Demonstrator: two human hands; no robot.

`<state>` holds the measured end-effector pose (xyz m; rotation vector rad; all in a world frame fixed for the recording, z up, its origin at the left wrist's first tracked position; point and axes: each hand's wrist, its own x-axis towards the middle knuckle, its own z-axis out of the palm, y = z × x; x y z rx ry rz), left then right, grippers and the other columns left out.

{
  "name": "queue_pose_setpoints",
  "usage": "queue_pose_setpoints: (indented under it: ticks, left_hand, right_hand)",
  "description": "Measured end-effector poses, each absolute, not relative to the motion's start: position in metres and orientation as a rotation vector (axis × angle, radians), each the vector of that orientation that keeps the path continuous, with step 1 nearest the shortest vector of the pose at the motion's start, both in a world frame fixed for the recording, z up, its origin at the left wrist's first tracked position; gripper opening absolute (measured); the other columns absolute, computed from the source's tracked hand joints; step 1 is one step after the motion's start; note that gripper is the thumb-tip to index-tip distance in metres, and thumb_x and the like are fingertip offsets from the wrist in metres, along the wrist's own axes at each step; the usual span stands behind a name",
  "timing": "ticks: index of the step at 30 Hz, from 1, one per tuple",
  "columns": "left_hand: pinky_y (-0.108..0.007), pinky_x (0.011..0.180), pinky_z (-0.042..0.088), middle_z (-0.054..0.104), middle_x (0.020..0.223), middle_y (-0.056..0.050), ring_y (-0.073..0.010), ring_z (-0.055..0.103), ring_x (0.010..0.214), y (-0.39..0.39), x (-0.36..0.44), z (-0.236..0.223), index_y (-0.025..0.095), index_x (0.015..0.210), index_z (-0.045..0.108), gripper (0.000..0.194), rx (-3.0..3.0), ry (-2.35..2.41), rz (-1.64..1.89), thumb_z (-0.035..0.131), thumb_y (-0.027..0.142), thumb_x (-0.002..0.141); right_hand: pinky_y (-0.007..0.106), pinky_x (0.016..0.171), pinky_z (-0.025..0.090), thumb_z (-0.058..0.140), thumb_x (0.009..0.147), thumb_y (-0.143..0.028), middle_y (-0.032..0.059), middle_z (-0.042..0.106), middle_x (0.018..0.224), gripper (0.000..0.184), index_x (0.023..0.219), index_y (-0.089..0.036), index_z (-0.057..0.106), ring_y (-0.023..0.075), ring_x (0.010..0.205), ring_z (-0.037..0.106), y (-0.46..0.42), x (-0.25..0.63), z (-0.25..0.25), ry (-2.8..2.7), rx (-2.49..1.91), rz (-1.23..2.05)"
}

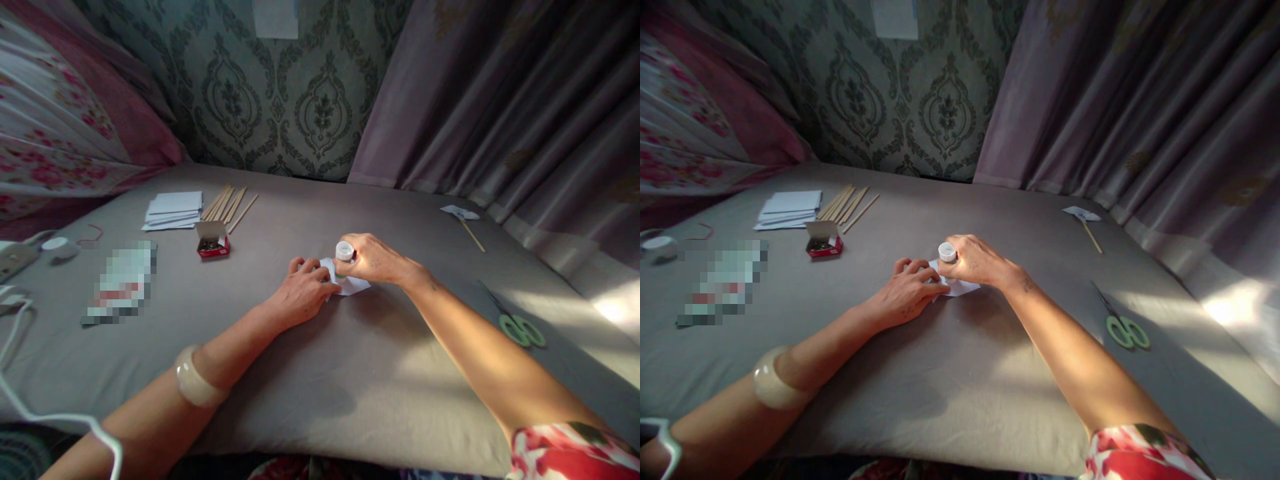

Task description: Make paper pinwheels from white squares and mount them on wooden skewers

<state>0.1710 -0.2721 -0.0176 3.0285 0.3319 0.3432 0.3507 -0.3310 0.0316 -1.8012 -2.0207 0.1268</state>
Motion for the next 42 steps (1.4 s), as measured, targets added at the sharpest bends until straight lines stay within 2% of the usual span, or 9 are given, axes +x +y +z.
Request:
queue_pose_setpoints:
  ticks: [8, 18, 26, 32, 36, 42]
  left_hand:
    - [-0.046, 0.091, 0.024, 0.063, 0.105, -0.006, -0.0267, 0.043, 0.107, -0.272, 0.171, -0.018, 0.032, 0.108, 0.067, 0.03, 3.03, 0.323, 0.337, 0.042, 0.026, 0.092]
    - [-0.047, 0.091, 0.024, 0.063, 0.106, -0.006, -0.027, 0.043, 0.107, -0.273, 0.171, -0.018, 0.033, 0.11, 0.065, 0.031, 3.057, 0.325, 0.351, 0.042, 0.024, 0.092]
    - [-0.047, 0.091, 0.025, 0.062, 0.107, -0.005, -0.0262, 0.043, 0.105, -0.272, 0.171, -0.02, 0.034, 0.108, 0.066, 0.031, 3.063, 0.328, 0.353, 0.042, 0.024, 0.091]
    - [-0.046, 0.09, 0.025, 0.063, 0.107, -0.005, -0.0258, 0.044, 0.104, -0.272, 0.171, -0.02, 0.033, 0.106, 0.067, 0.029, 3.076, 0.315, 0.377, 0.044, 0.024, 0.09]
    - [-0.046, 0.09, 0.024, 0.063, 0.104, -0.005, -0.0258, 0.044, 0.105, -0.272, 0.172, -0.02, 0.034, 0.107, 0.067, 0.03, 3.061, 0.32, 0.373, 0.043, 0.024, 0.091]
    - [-0.045, 0.09, 0.023, 0.063, 0.105, -0.006, -0.0264, 0.044, 0.108, -0.27, 0.171, -0.02, 0.034, 0.109, 0.066, 0.031, 3.068, 0.299, 0.376, 0.045, 0.022, 0.089]
  right_hand:
    - [0.023, 0.053, 0.03, 0.055, 0.071, -0.021, -0.0022, 0.056, 0.065, 0.004, 0.069, -0.017, 0.054, 0.0095, 0.057, 0.044, -0.331, 0.354, 0.038, -2.056, -1.784, 0.303]
    - [0.024, 0.052, 0.026, 0.057, 0.075, -0.032, -0.0026, 0.05, 0.059, 0.022, 0.062, -0.019, 0.044, 0.0095, 0.054, 0.04, -0.332, 0.349, 0.026, -1.946, -1.871, 0.103]
    - [0.024, 0.053, 0.026, 0.055, 0.071, -0.025, -0.0021, 0.052, 0.063, 0.011, 0.066, -0.019, 0.047, 0.0103, 0.056, 0.04, -0.327, 0.341, 0.044, -2.105, -1.88, 0.246]
    - [0.025, 0.053, 0.026, 0.054, 0.07, -0.026, -0.0014, 0.052, 0.063, 0.01, 0.065, -0.018, 0.051, 0.011, 0.057, 0.041, -0.32, 0.339, 0.05, -2.234, -1.857, 0.271]
    - [0.024, 0.053, 0.029, 0.054, 0.068, -0.026, -0.0014, 0.055, 0.063, 0.009, 0.066, -0.017, 0.054, 0.0109, 0.057, 0.043, -0.327, 0.344, 0.056, -2.06, -1.911, 0.282]
    - [0.025, 0.053, 0.035, 0.055, 0.074, -0.032, -0.0002, 0.056, 0.062, 0.016, 0.073, -0.017, 0.059, 0.012, 0.055, 0.046, -0.35, 0.365, 0.053, -1.596, -1.81, 0.161]
